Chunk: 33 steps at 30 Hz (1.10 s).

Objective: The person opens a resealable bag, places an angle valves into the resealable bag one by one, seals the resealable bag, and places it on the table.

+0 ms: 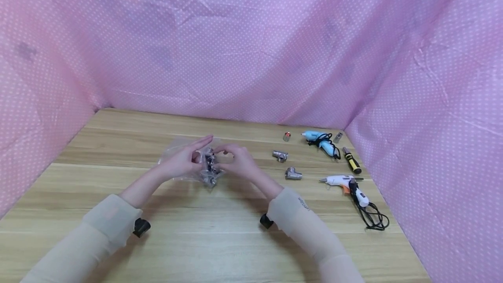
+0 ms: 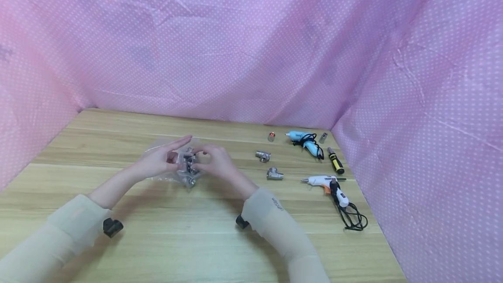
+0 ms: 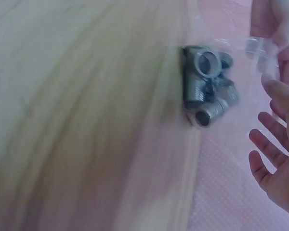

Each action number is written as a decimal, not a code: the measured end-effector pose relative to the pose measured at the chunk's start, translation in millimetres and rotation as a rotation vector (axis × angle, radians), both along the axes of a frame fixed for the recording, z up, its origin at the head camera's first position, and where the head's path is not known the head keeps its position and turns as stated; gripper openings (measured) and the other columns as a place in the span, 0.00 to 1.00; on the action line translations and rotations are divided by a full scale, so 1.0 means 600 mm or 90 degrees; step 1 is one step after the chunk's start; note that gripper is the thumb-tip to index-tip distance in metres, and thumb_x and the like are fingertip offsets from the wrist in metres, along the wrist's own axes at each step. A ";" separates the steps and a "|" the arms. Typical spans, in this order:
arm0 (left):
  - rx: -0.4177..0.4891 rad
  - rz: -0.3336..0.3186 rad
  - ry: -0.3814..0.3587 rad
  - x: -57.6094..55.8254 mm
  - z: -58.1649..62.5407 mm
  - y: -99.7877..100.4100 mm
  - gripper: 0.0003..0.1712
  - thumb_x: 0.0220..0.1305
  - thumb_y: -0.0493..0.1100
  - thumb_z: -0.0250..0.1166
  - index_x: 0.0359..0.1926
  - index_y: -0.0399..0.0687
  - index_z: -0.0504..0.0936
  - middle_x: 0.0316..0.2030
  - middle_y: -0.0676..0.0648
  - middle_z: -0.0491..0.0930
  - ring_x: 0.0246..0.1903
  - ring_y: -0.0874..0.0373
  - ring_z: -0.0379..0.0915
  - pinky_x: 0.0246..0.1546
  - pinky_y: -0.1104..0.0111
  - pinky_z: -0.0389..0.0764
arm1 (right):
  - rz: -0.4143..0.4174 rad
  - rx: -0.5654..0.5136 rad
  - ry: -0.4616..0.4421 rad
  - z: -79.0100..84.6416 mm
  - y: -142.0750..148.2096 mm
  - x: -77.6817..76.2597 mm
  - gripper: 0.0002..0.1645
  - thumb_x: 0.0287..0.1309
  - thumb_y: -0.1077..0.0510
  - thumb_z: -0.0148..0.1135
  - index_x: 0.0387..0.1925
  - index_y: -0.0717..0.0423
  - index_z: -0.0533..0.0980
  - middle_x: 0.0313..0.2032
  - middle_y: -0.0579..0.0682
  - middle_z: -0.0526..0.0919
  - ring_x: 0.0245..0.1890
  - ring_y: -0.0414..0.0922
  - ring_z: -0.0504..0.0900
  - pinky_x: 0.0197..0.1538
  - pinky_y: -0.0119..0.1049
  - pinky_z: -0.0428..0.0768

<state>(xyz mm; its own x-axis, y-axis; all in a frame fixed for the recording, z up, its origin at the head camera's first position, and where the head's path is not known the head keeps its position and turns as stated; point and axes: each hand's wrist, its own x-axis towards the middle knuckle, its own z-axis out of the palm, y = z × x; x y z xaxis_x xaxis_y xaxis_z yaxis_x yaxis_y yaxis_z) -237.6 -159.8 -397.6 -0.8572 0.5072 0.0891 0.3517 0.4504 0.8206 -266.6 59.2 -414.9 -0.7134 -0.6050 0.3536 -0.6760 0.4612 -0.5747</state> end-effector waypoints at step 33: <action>-0.016 -0.011 -0.002 -0.003 -0.003 0.004 0.52 0.51 0.31 0.64 0.74 0.50 0.49 0.69 0.41 0.55 0.21 0.63 0.65 0.20 0.73 0.72 | -0.023 0.124 -0.024 0.016 0.304 0.010 0.34 0.47 0.57 0.72 0.58 0.54 0.74 0.61 0.53 0.73 0.62 0.52 0.66 0.64 0.57 0.62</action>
